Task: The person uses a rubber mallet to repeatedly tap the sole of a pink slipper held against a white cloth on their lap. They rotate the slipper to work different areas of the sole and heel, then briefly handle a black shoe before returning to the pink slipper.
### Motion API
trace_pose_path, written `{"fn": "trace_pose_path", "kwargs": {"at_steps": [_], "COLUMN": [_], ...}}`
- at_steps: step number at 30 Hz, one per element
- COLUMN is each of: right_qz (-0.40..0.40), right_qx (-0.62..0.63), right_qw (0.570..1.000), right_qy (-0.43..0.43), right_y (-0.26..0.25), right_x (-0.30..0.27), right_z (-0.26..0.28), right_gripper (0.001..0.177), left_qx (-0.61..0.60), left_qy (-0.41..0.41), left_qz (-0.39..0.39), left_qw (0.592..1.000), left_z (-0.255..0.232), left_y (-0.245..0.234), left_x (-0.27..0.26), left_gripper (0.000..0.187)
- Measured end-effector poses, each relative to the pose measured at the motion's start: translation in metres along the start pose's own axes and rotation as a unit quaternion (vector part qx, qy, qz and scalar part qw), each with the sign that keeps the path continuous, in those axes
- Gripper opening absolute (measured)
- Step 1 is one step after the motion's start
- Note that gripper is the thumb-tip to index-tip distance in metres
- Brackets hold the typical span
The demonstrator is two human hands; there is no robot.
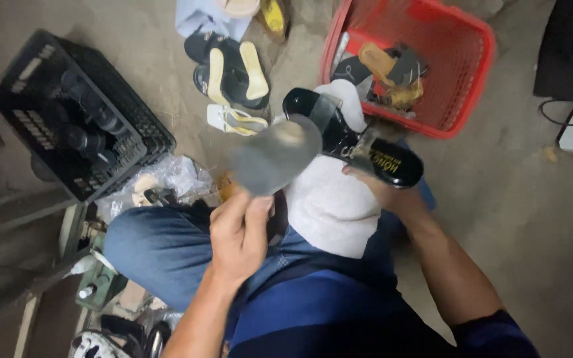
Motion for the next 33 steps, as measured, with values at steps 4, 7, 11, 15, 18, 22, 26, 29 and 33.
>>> {"fn": "trace_pose_path", "kwargs": {"at_steps": [4,7,11,15,18,22,26,29,33], "right_qz": [0.088,0.13,0.14,0.136,0.137,0.117,0.157,0.159,0.157], "right_qx": [-0.058,0.051,0.125,0.07,-0.003,0.085,0.144,0.175,0.109], "right_qw": [0.994,0.99,0.982,0.988,0.99,0.98,0.969,0.969,0.974], "right_qy": [-0.014,-0.006,0.019,0.019,0.04,0.135,0.125,0.076,0.121], "right_y": [-0.012,-0.016,-0.011,-0.016,-0.015,-0.017,-0.02,-0.019,-0.015], "right_x": [0.01,0.029,0.031,0.059,0.055,0.031,0.04,0.031,0.045], "right_z": [0.016,0.037,0.044,0.078,0.087,0.061,0.066,0.048,0.078], "right_gripper": [0.08,0.065,0.05,0.049,0.047,0.064,0.071,0.069,0.068], "left_qx": [0.022,0.032,0.091,0.028,0.0,-0.151,-0.009,-0.058,0.343], "left_qy": [0.008,-0.019,0.01,-0.032,-0.095,-0.037,-0.052,-0.061,0.227], "left_qz": [-0.042,0.001,-0.14,0.012,0.058,0.024,0.161,0.156,0.025], "left_qw": [0.999,0.999,0.986,0.999,0.994,0.988,0.986,0.984,0.911], "left_z": [-0.001,-0.012,0.027,-0.008,-0.021,-0.053,-0.036,-0.054,-0.013], "left_y": [0.003,-0.011,0.012,0.013,0.002,-0.006,0.005,-0.006,0.004], "left_x": [0.007,0.012,-0.026,0.015,0.014,0.011,0.003,0.007,-0.059], "left_gripper": [0.013,0.011,0.028,0.03,0.035,0.039,0.03,0.036,0.031]}}
Point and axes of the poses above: each hand's wrist, its own x-axis towards the middle knuckle, its own y-axis out of the palm, z = x × y, the point moved 3 cm from there along x, towards the middle knuckle, and after that the axes turned 11 degrees about z, right-handed, at the moved point
